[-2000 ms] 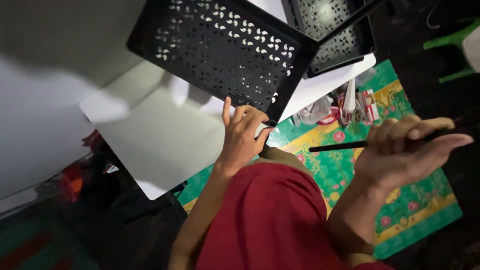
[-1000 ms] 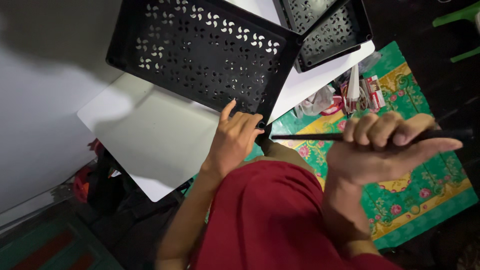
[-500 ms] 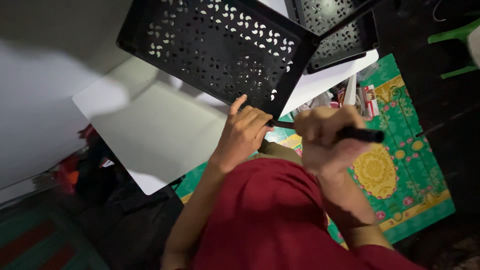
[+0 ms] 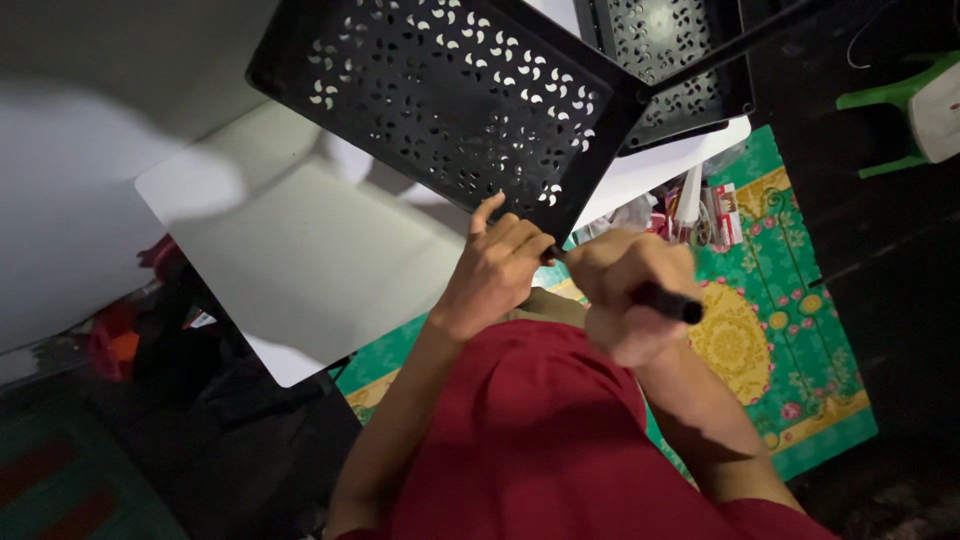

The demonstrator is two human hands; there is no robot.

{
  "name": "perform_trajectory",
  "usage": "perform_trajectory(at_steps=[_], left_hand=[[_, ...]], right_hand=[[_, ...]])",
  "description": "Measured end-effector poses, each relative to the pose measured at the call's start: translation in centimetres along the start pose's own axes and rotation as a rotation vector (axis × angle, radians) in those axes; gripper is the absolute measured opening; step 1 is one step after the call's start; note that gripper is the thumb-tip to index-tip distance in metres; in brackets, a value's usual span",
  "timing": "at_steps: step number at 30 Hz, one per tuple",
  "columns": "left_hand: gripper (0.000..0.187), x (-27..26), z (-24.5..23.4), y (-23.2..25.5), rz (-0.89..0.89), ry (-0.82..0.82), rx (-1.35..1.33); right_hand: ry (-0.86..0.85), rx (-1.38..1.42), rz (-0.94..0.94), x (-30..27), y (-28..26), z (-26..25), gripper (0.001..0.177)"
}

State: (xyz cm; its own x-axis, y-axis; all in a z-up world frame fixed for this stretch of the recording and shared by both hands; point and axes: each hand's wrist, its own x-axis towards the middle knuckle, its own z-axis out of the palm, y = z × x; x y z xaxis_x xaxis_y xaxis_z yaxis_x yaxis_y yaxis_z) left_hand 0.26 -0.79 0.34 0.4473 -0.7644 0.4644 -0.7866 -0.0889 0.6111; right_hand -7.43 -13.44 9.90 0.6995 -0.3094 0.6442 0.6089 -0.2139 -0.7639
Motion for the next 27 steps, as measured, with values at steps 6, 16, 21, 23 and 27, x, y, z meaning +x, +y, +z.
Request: perform_trajectory(at_steps=[6, 16, 21, 23, 27], left_hand=[[0.023, 0.3, -0.5, 0.1, 0.006, -0.017, -0.003], [0.014, 1.0, -1.0, 0.4, -0.010, -0.051, 0.038], [0.009, 0.6, -0.3, 0.1, 0.012, -0.021, 0.039], [0.008, 0.7, -0.2, -0.1, 0.029, 0.007, 0.032], [0.012, 0.3, -0.3, -0.1, -0.002, -0.062, 0.018]], right_hand=[[0.087, -0.008, -0.024, -1.2, 0.6, 0.7, 0.062], [-0.224, -0.292, 0.273, -2.3, 2.0, -2.0, 0.054], [-0.026, -0.405, 0.170, -4.6, 3.8, -0.7, 0.040], [0.111, -0.431, 0.130, -5.1, 4.3, 0.1, 0.040], [0.107, -0.852, -0.094, -5.7, 4.9, 1.3, 0.029]])
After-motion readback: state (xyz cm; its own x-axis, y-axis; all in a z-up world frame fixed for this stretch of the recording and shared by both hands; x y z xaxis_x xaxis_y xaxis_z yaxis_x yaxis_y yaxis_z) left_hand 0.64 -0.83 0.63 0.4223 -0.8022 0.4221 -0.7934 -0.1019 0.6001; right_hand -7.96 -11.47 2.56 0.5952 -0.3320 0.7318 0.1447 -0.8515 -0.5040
